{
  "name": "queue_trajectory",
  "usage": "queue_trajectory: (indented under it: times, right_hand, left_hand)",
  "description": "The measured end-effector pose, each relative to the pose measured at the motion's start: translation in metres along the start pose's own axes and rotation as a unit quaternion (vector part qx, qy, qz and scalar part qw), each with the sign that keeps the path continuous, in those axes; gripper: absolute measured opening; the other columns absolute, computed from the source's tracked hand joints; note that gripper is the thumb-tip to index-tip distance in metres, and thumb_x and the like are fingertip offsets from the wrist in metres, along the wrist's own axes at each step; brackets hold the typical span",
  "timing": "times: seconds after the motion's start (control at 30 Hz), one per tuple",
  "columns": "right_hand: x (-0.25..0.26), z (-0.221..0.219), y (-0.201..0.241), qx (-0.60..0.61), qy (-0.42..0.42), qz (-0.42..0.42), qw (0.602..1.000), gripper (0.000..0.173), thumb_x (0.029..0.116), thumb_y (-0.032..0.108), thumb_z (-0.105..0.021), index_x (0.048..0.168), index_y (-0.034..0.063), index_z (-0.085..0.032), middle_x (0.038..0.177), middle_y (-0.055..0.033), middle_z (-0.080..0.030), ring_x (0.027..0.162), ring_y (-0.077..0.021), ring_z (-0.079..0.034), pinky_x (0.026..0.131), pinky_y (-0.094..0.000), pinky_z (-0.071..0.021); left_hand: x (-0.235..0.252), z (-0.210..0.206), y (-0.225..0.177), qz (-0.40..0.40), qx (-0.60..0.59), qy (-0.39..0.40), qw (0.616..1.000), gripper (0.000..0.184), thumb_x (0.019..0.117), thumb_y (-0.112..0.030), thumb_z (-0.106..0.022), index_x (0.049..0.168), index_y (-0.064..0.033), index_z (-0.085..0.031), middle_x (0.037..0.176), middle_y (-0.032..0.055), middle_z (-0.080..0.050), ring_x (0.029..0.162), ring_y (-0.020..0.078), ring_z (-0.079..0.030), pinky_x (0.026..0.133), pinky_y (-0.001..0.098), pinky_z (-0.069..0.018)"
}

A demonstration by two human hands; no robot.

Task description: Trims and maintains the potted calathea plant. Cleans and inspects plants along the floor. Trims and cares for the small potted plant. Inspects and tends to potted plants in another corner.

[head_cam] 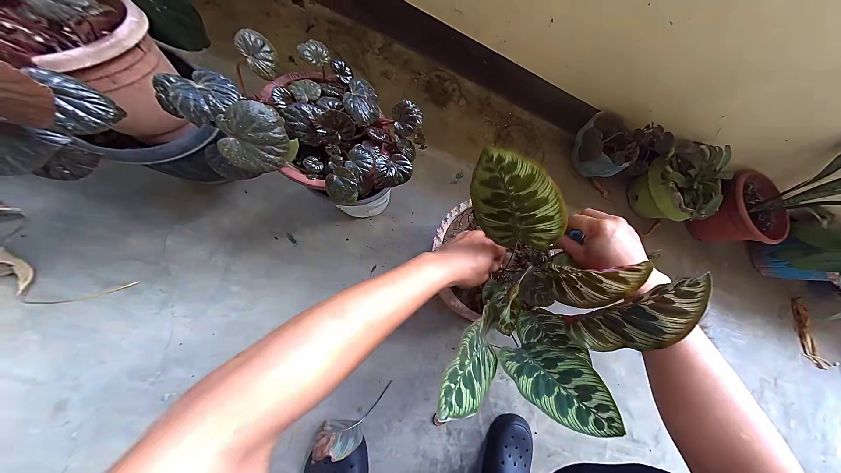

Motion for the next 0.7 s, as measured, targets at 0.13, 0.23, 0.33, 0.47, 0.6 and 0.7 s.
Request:
queue_trajectory:
  times: [0.13, 0.23, 0.33, 0.47, 0.6, 0.7]
  right_hand:
    - [0.020, 0.011, -0.009, 0.058, -0.030, 0.008, 0.998, 0.026, 0.0947, 0.032, -0.071, 0.094, 0.0059, -0.073, 0.086, -0.0129, -0.067, 0.081, -0.0309, -0.067, 0.070, -0.0554, -0.0518]
    - [0.051, 0.009, -0.003, 0.067, -0.025, 0.021, 0.997, 0.025, 0.0940, 0.035, -0.071, 0.097, 0.0107, -0.073, 0.091, -0.0109, -0.069, 0.084, -0.0286, -0.068, 0.073, -0.0532, -0.0528]
    - [0.081, 0.022, 0.042, 0.056, 0.011, 0.027, 0.998, 0.021, 0.0936, 0.022, -0.075, 0.099, 0.0025, -0.074, 0.096, -0.0197, -0.072, 0.091, -0.0379, -0.070, 0.079, -0.0626, -0.0515]
    - [0.105, 0.000, 0.097, 0.038, 0.040, 0.090, 0.994, 0.021, 0.0929, 0.025, -0.075, 0.094, 0.0038, -0.073, 0.093, -0.0149, -0.070, 0.089, -0.0314, -0.069, 0.081, -0.0566, -0.0537]
    - [0.111, -0.069, 0.115, 0.064, 0.063, 0.119, 0.989, 0.016, 0.0943, 0.016, -0.070, 0.090, -0.0002, -0.070, 0.088, -0.0163, -0.068, 0.085, -0.0320, -0.068, 0.077, -0.0526, -0.0546]
    - [0.105, -0.065, 0.116, 0.024, 0.104, 0.118, 0.987, 0.015, 0.0950, 0.015, -0.069, 0.091, 0.0006, -0.070, 0.089, -0.0165, -0.069, 0.086, -0.0329, -0.069, 0.078, -0.0534, -0.0546]
  left_hand:
    - [-0.058, 0.006, 0.015, 0.068, 0.054, 0.040, 0.995, 0.043, 0.0861, -0.021, -0.081, 0.125, -0.0064, -0.068, 0.119, 0.0176, -0.068, 0.114, 0.0382, -0.062, 0.094, 0.0586, -0.0494]
    - [-0.060, 0.011, 0.001, 0.047, -0.108, -0.080, 0.990, 0.088, 0.0775, -0.020, -0.088, 0.152, -0.0030, -0.044, 0.154, 0.0222, -0.046, 0.142, 0.0406, -0.045, 0.113, 0.0598, -0.0399]
    - [-0.048, -0.013, -0.041, -0.054, -0.187, -0.089, 0.977, 0.068, 0.0910, -0.009, -0.074, 0.153, -0.0067, -0.047, 0.159, 0.0183, -0.043, 0.148, 0.0396, -0.037, 0.112, 0.0666, -0.0338]
    - [-0.045, -0.049, -0.081, -0.080, -0.162, 0.050, 0.982, 0.120, 0.0692, 0.000, -0.086, 0.166, -0.0255, -0.020, 0.173, 0.0118, -0.012, 0.157, 0.0413, -0.017, 0.117, 0.0733, -0.0207]
    - [-0.054, -0.063, -0.087, -0.105, -0.105, 0.089, 0.985, 0.113, 0.0724, -0.009, -0.090, 0.164, -0.0205, -0.026, 0.173, 0.0140, -0.009, 0.157, 0.0437, -0.013, 0.117, 0.0714, -0.0205]
    - [-0.053, -0.064, -0.087, -0.106, -0.112, 0.082, 0.985, 0.118, 0.0712, -0.006, -0.088, 0.165, -0.0296, -0.021, 0.174, 0.0119, -0.006, 0.157, 0.0438, -0.014, 0.116, 0.0718, -0.0232]
Point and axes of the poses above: each hand's wrist, its own x-axis towards the middle knuckle, its own z-axis out of the back of the hand, y = z × x, the point moved 8 cm from there along x, towards the middle knuckle
